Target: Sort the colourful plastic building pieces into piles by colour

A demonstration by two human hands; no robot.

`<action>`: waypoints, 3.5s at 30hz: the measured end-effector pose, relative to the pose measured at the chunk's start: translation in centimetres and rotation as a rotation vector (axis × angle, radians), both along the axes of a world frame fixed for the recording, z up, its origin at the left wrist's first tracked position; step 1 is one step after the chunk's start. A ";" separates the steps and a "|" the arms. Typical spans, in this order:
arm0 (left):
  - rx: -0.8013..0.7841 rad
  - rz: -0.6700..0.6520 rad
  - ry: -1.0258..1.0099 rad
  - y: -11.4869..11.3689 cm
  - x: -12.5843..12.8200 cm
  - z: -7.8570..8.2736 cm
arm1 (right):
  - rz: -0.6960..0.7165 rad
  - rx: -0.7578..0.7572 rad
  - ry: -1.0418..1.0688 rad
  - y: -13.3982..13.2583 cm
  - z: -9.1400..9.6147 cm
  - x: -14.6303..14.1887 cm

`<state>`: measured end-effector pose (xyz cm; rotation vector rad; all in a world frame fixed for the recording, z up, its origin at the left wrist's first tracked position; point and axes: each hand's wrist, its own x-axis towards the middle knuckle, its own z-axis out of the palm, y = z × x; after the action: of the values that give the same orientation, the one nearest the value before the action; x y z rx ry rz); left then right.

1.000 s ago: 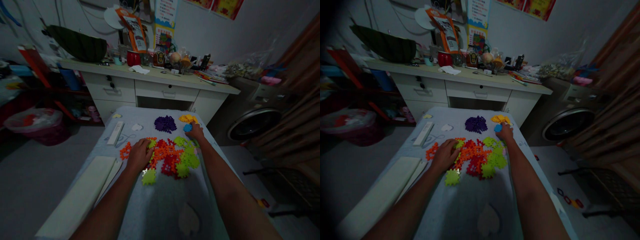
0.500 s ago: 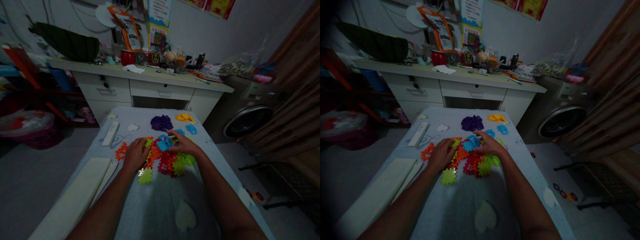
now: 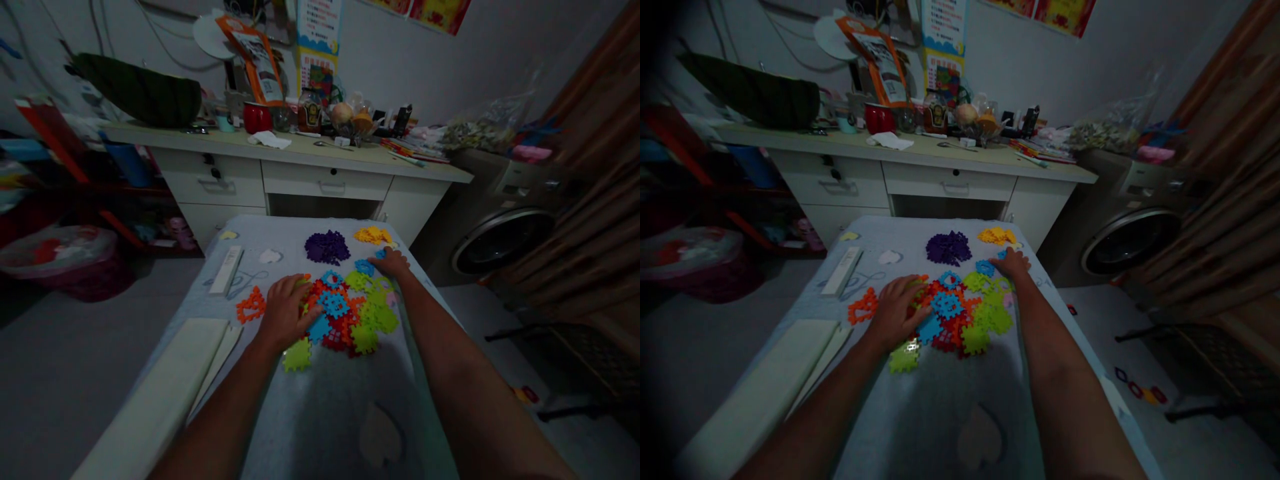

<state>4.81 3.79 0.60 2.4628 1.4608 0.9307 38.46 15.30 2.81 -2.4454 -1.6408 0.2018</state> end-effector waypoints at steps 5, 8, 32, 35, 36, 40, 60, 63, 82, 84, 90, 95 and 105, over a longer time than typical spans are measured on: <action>-0.040 -0.133 0.054 -0.3 0.6 0.1 | -0.001 0.085 0.047 -0.6 -0.6 -0.1; -0.056 -0.141 0.035 -0.2 0.7 0.1 | 0.017 0.185 0.120 -1.2 -0.7 0.5; -0.026 0.156 -0.008 0.1 0.5 0.2 | 0.323 0.069 0.032 -2.4 0.0 -4.2; -0.025 0.269 0.021 0.1 0.4 0.5 | 0.404 0.144 0.089 -2.9 1.1 -4.3; -0.025 0.295 0.030 0.2 0.3 0.5 | 0.434 0.168 0.122 -3.1 1.6 -4.4; -0.047 0.321 0.039 0.3 0.1 0.4 | 0.592 0.235 0.354 -5.0 3.8 -6.2; -0.057 0.145 0.038 0.5 0.2 -0.4 | 0.396 -0.028 0.122 6.1 0.4 -14.7; -0.057 0.148 0.019 0.5 0.2 -0.3 | 0.417 -0.113 0.089 6.8 0.2 -15.0; -0.103 0.192 -0.282 1.0 0.0 -0.3 | 0.778 0.255 0.212 -0.4 3.6 -12.3; -0.091 0.216 -0.426 1.2 -0.1 -0.2 | 0.897 0.228 0.265 -2.6 4.6 -12.3; -0.043 0.211 -0.633 1.1 -0.4 0.0 | 1.074 0.103 0.433 -5.8 6.7 -13.1; -0.086 0.124 -0.504 0.9 -0.2 0.1 | 0.786 0.166 0.308 -0.3 5.3 -13.5; -0.122 0.069 -0.177 0.8 0.4 0.2 | 0.439 -0.109 0.071 8.2 0.9 -15.2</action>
<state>5.23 4.58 0.84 2.1967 1.5033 1.0109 23.26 23.52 3.70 -2.0843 -2.1634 0.4432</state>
